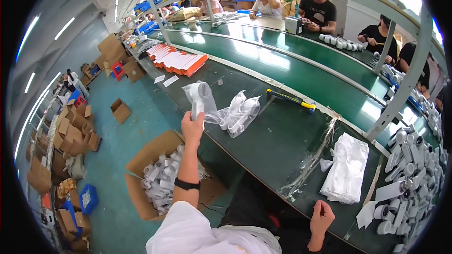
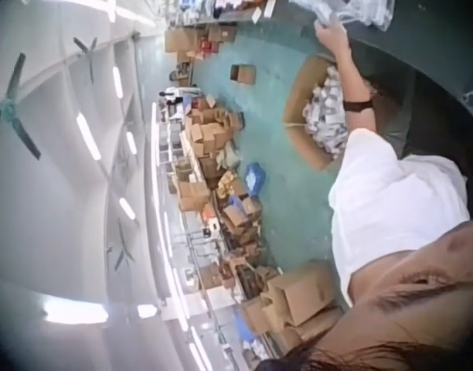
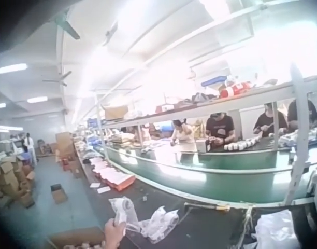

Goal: The person picks up a handheld fan, wipes its surfaces with a cloth, and places it into a plastic bag. They then pick up a small bottle, wipe it with the cloth, and set it aside before wiping and bagging another handheld fan.

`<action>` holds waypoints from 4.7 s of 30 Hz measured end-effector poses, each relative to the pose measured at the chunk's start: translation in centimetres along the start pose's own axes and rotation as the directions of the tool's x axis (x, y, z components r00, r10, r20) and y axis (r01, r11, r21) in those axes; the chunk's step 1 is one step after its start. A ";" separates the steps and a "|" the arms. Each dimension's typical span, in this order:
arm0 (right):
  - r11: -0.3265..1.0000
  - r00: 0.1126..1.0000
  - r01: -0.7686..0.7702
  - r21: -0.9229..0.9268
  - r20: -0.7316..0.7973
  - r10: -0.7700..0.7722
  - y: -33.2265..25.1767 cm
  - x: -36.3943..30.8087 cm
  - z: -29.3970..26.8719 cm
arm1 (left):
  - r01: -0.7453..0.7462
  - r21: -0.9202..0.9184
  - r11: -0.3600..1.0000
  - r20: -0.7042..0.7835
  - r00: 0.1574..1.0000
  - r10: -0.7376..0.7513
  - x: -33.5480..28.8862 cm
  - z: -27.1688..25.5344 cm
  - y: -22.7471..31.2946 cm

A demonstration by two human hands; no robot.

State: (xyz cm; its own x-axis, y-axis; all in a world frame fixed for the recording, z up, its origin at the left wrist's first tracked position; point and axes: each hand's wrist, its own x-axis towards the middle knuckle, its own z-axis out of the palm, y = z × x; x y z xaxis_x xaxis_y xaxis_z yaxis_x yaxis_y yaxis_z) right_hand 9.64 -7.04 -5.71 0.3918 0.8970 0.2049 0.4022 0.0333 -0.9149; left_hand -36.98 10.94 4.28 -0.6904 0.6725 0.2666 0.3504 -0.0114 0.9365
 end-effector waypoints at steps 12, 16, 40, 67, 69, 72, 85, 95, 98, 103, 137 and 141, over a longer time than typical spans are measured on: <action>0.994 0.990 0.100 -0.039 -0.093 -0.103 -0.6 0.0 0.3 | -0.143 0.457 0.878 0.161 0.984 0.077 4.5 7.9 -7.1; 0.995 0.989 0.077 -0.065 -0.123 -0.084 -0.6 -0.1 0.1 | -0.121 0.346 0.930 0.186 0.981 0.059 3.3 9.0 -5.6; 0.984 0.981 0.141 -0.110 -0.118 -0.154 -1.6 -0.5 0.2 | -0.337 0.457 0.823 0.191 0.941 0.279 3.9 4.8 -9.0; 0.979 0.987 0.129 -0.155 -0.077 -0.142 -1.6 0.1 0.1 | -0.574 0.404 0.712 0.345 0.817 0.463 3.7 6.9 -4.1; 0.979 0.987 0.123 -0.165 -0.086 -0.139 -1.7 0.2 0.1 | -0.551 0.394 0.736 0.307 0.833 0.459 3.8 6.8 -3.7; 0.975 0.984 0.156 -0.161 -0.056 -0.167 -2.3 0.2 0.6 | -0.555 0.379 0.740 0.272 0.831 0.485 4.3 5.0 -4.0; 0.912 0.974 0.200 -0.358 -0.029 -0.225 -2.9 -0.6 -0.3 | -0.417 0.431 0.800 0.146 0.907 0.394 1.8 3.9 -5.4; 0.903 0.969 0.202 -0.379 -0.059 -0.241 -2.7 -0.2 0.2 | -0.666 0.263 0.698 0.056 0.733 0.678 -4.0 3.1 -2.3; 0.904 0.968 0.214 -0.370 -0.042 -0.246 -2.9 -0.8 0.2 | -0.694 0.046 0.719 0.187 0.713 0.676 -8.0 4.3 -0.3; 0.987 0.989 0.120 -0.110 -0.069 -0.128 1.6 -1.3 -0.3 | -0.415 -0.285 0.864 0.537 0.677 0.503 -14.8 8.2 0.8; 0.371 0.913 -0.367 -0.853 -0.407 -0.033 9.4 2.3 -33.4 | -0.300 -0.391 0.870 0.793 0.369 0.484 -23.4 14.0 7.8; 0.519 0.936 -0.332 -0.788 -0.344 0.077 8.1 1.9 -33.0 | -0.386 -0.515 0.765 0.784 0.150 0.603 -27.2 16.2 10.6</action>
State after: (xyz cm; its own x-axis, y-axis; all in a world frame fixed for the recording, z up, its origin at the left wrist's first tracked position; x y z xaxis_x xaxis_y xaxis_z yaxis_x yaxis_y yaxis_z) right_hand 40.98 -19.63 -1.29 0.6822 0.6903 0.2410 0.7304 -0.6280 -0.2687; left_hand -4.19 4.54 3.28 0.6040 0.6735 0.4261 0.2086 -0.6496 0.7311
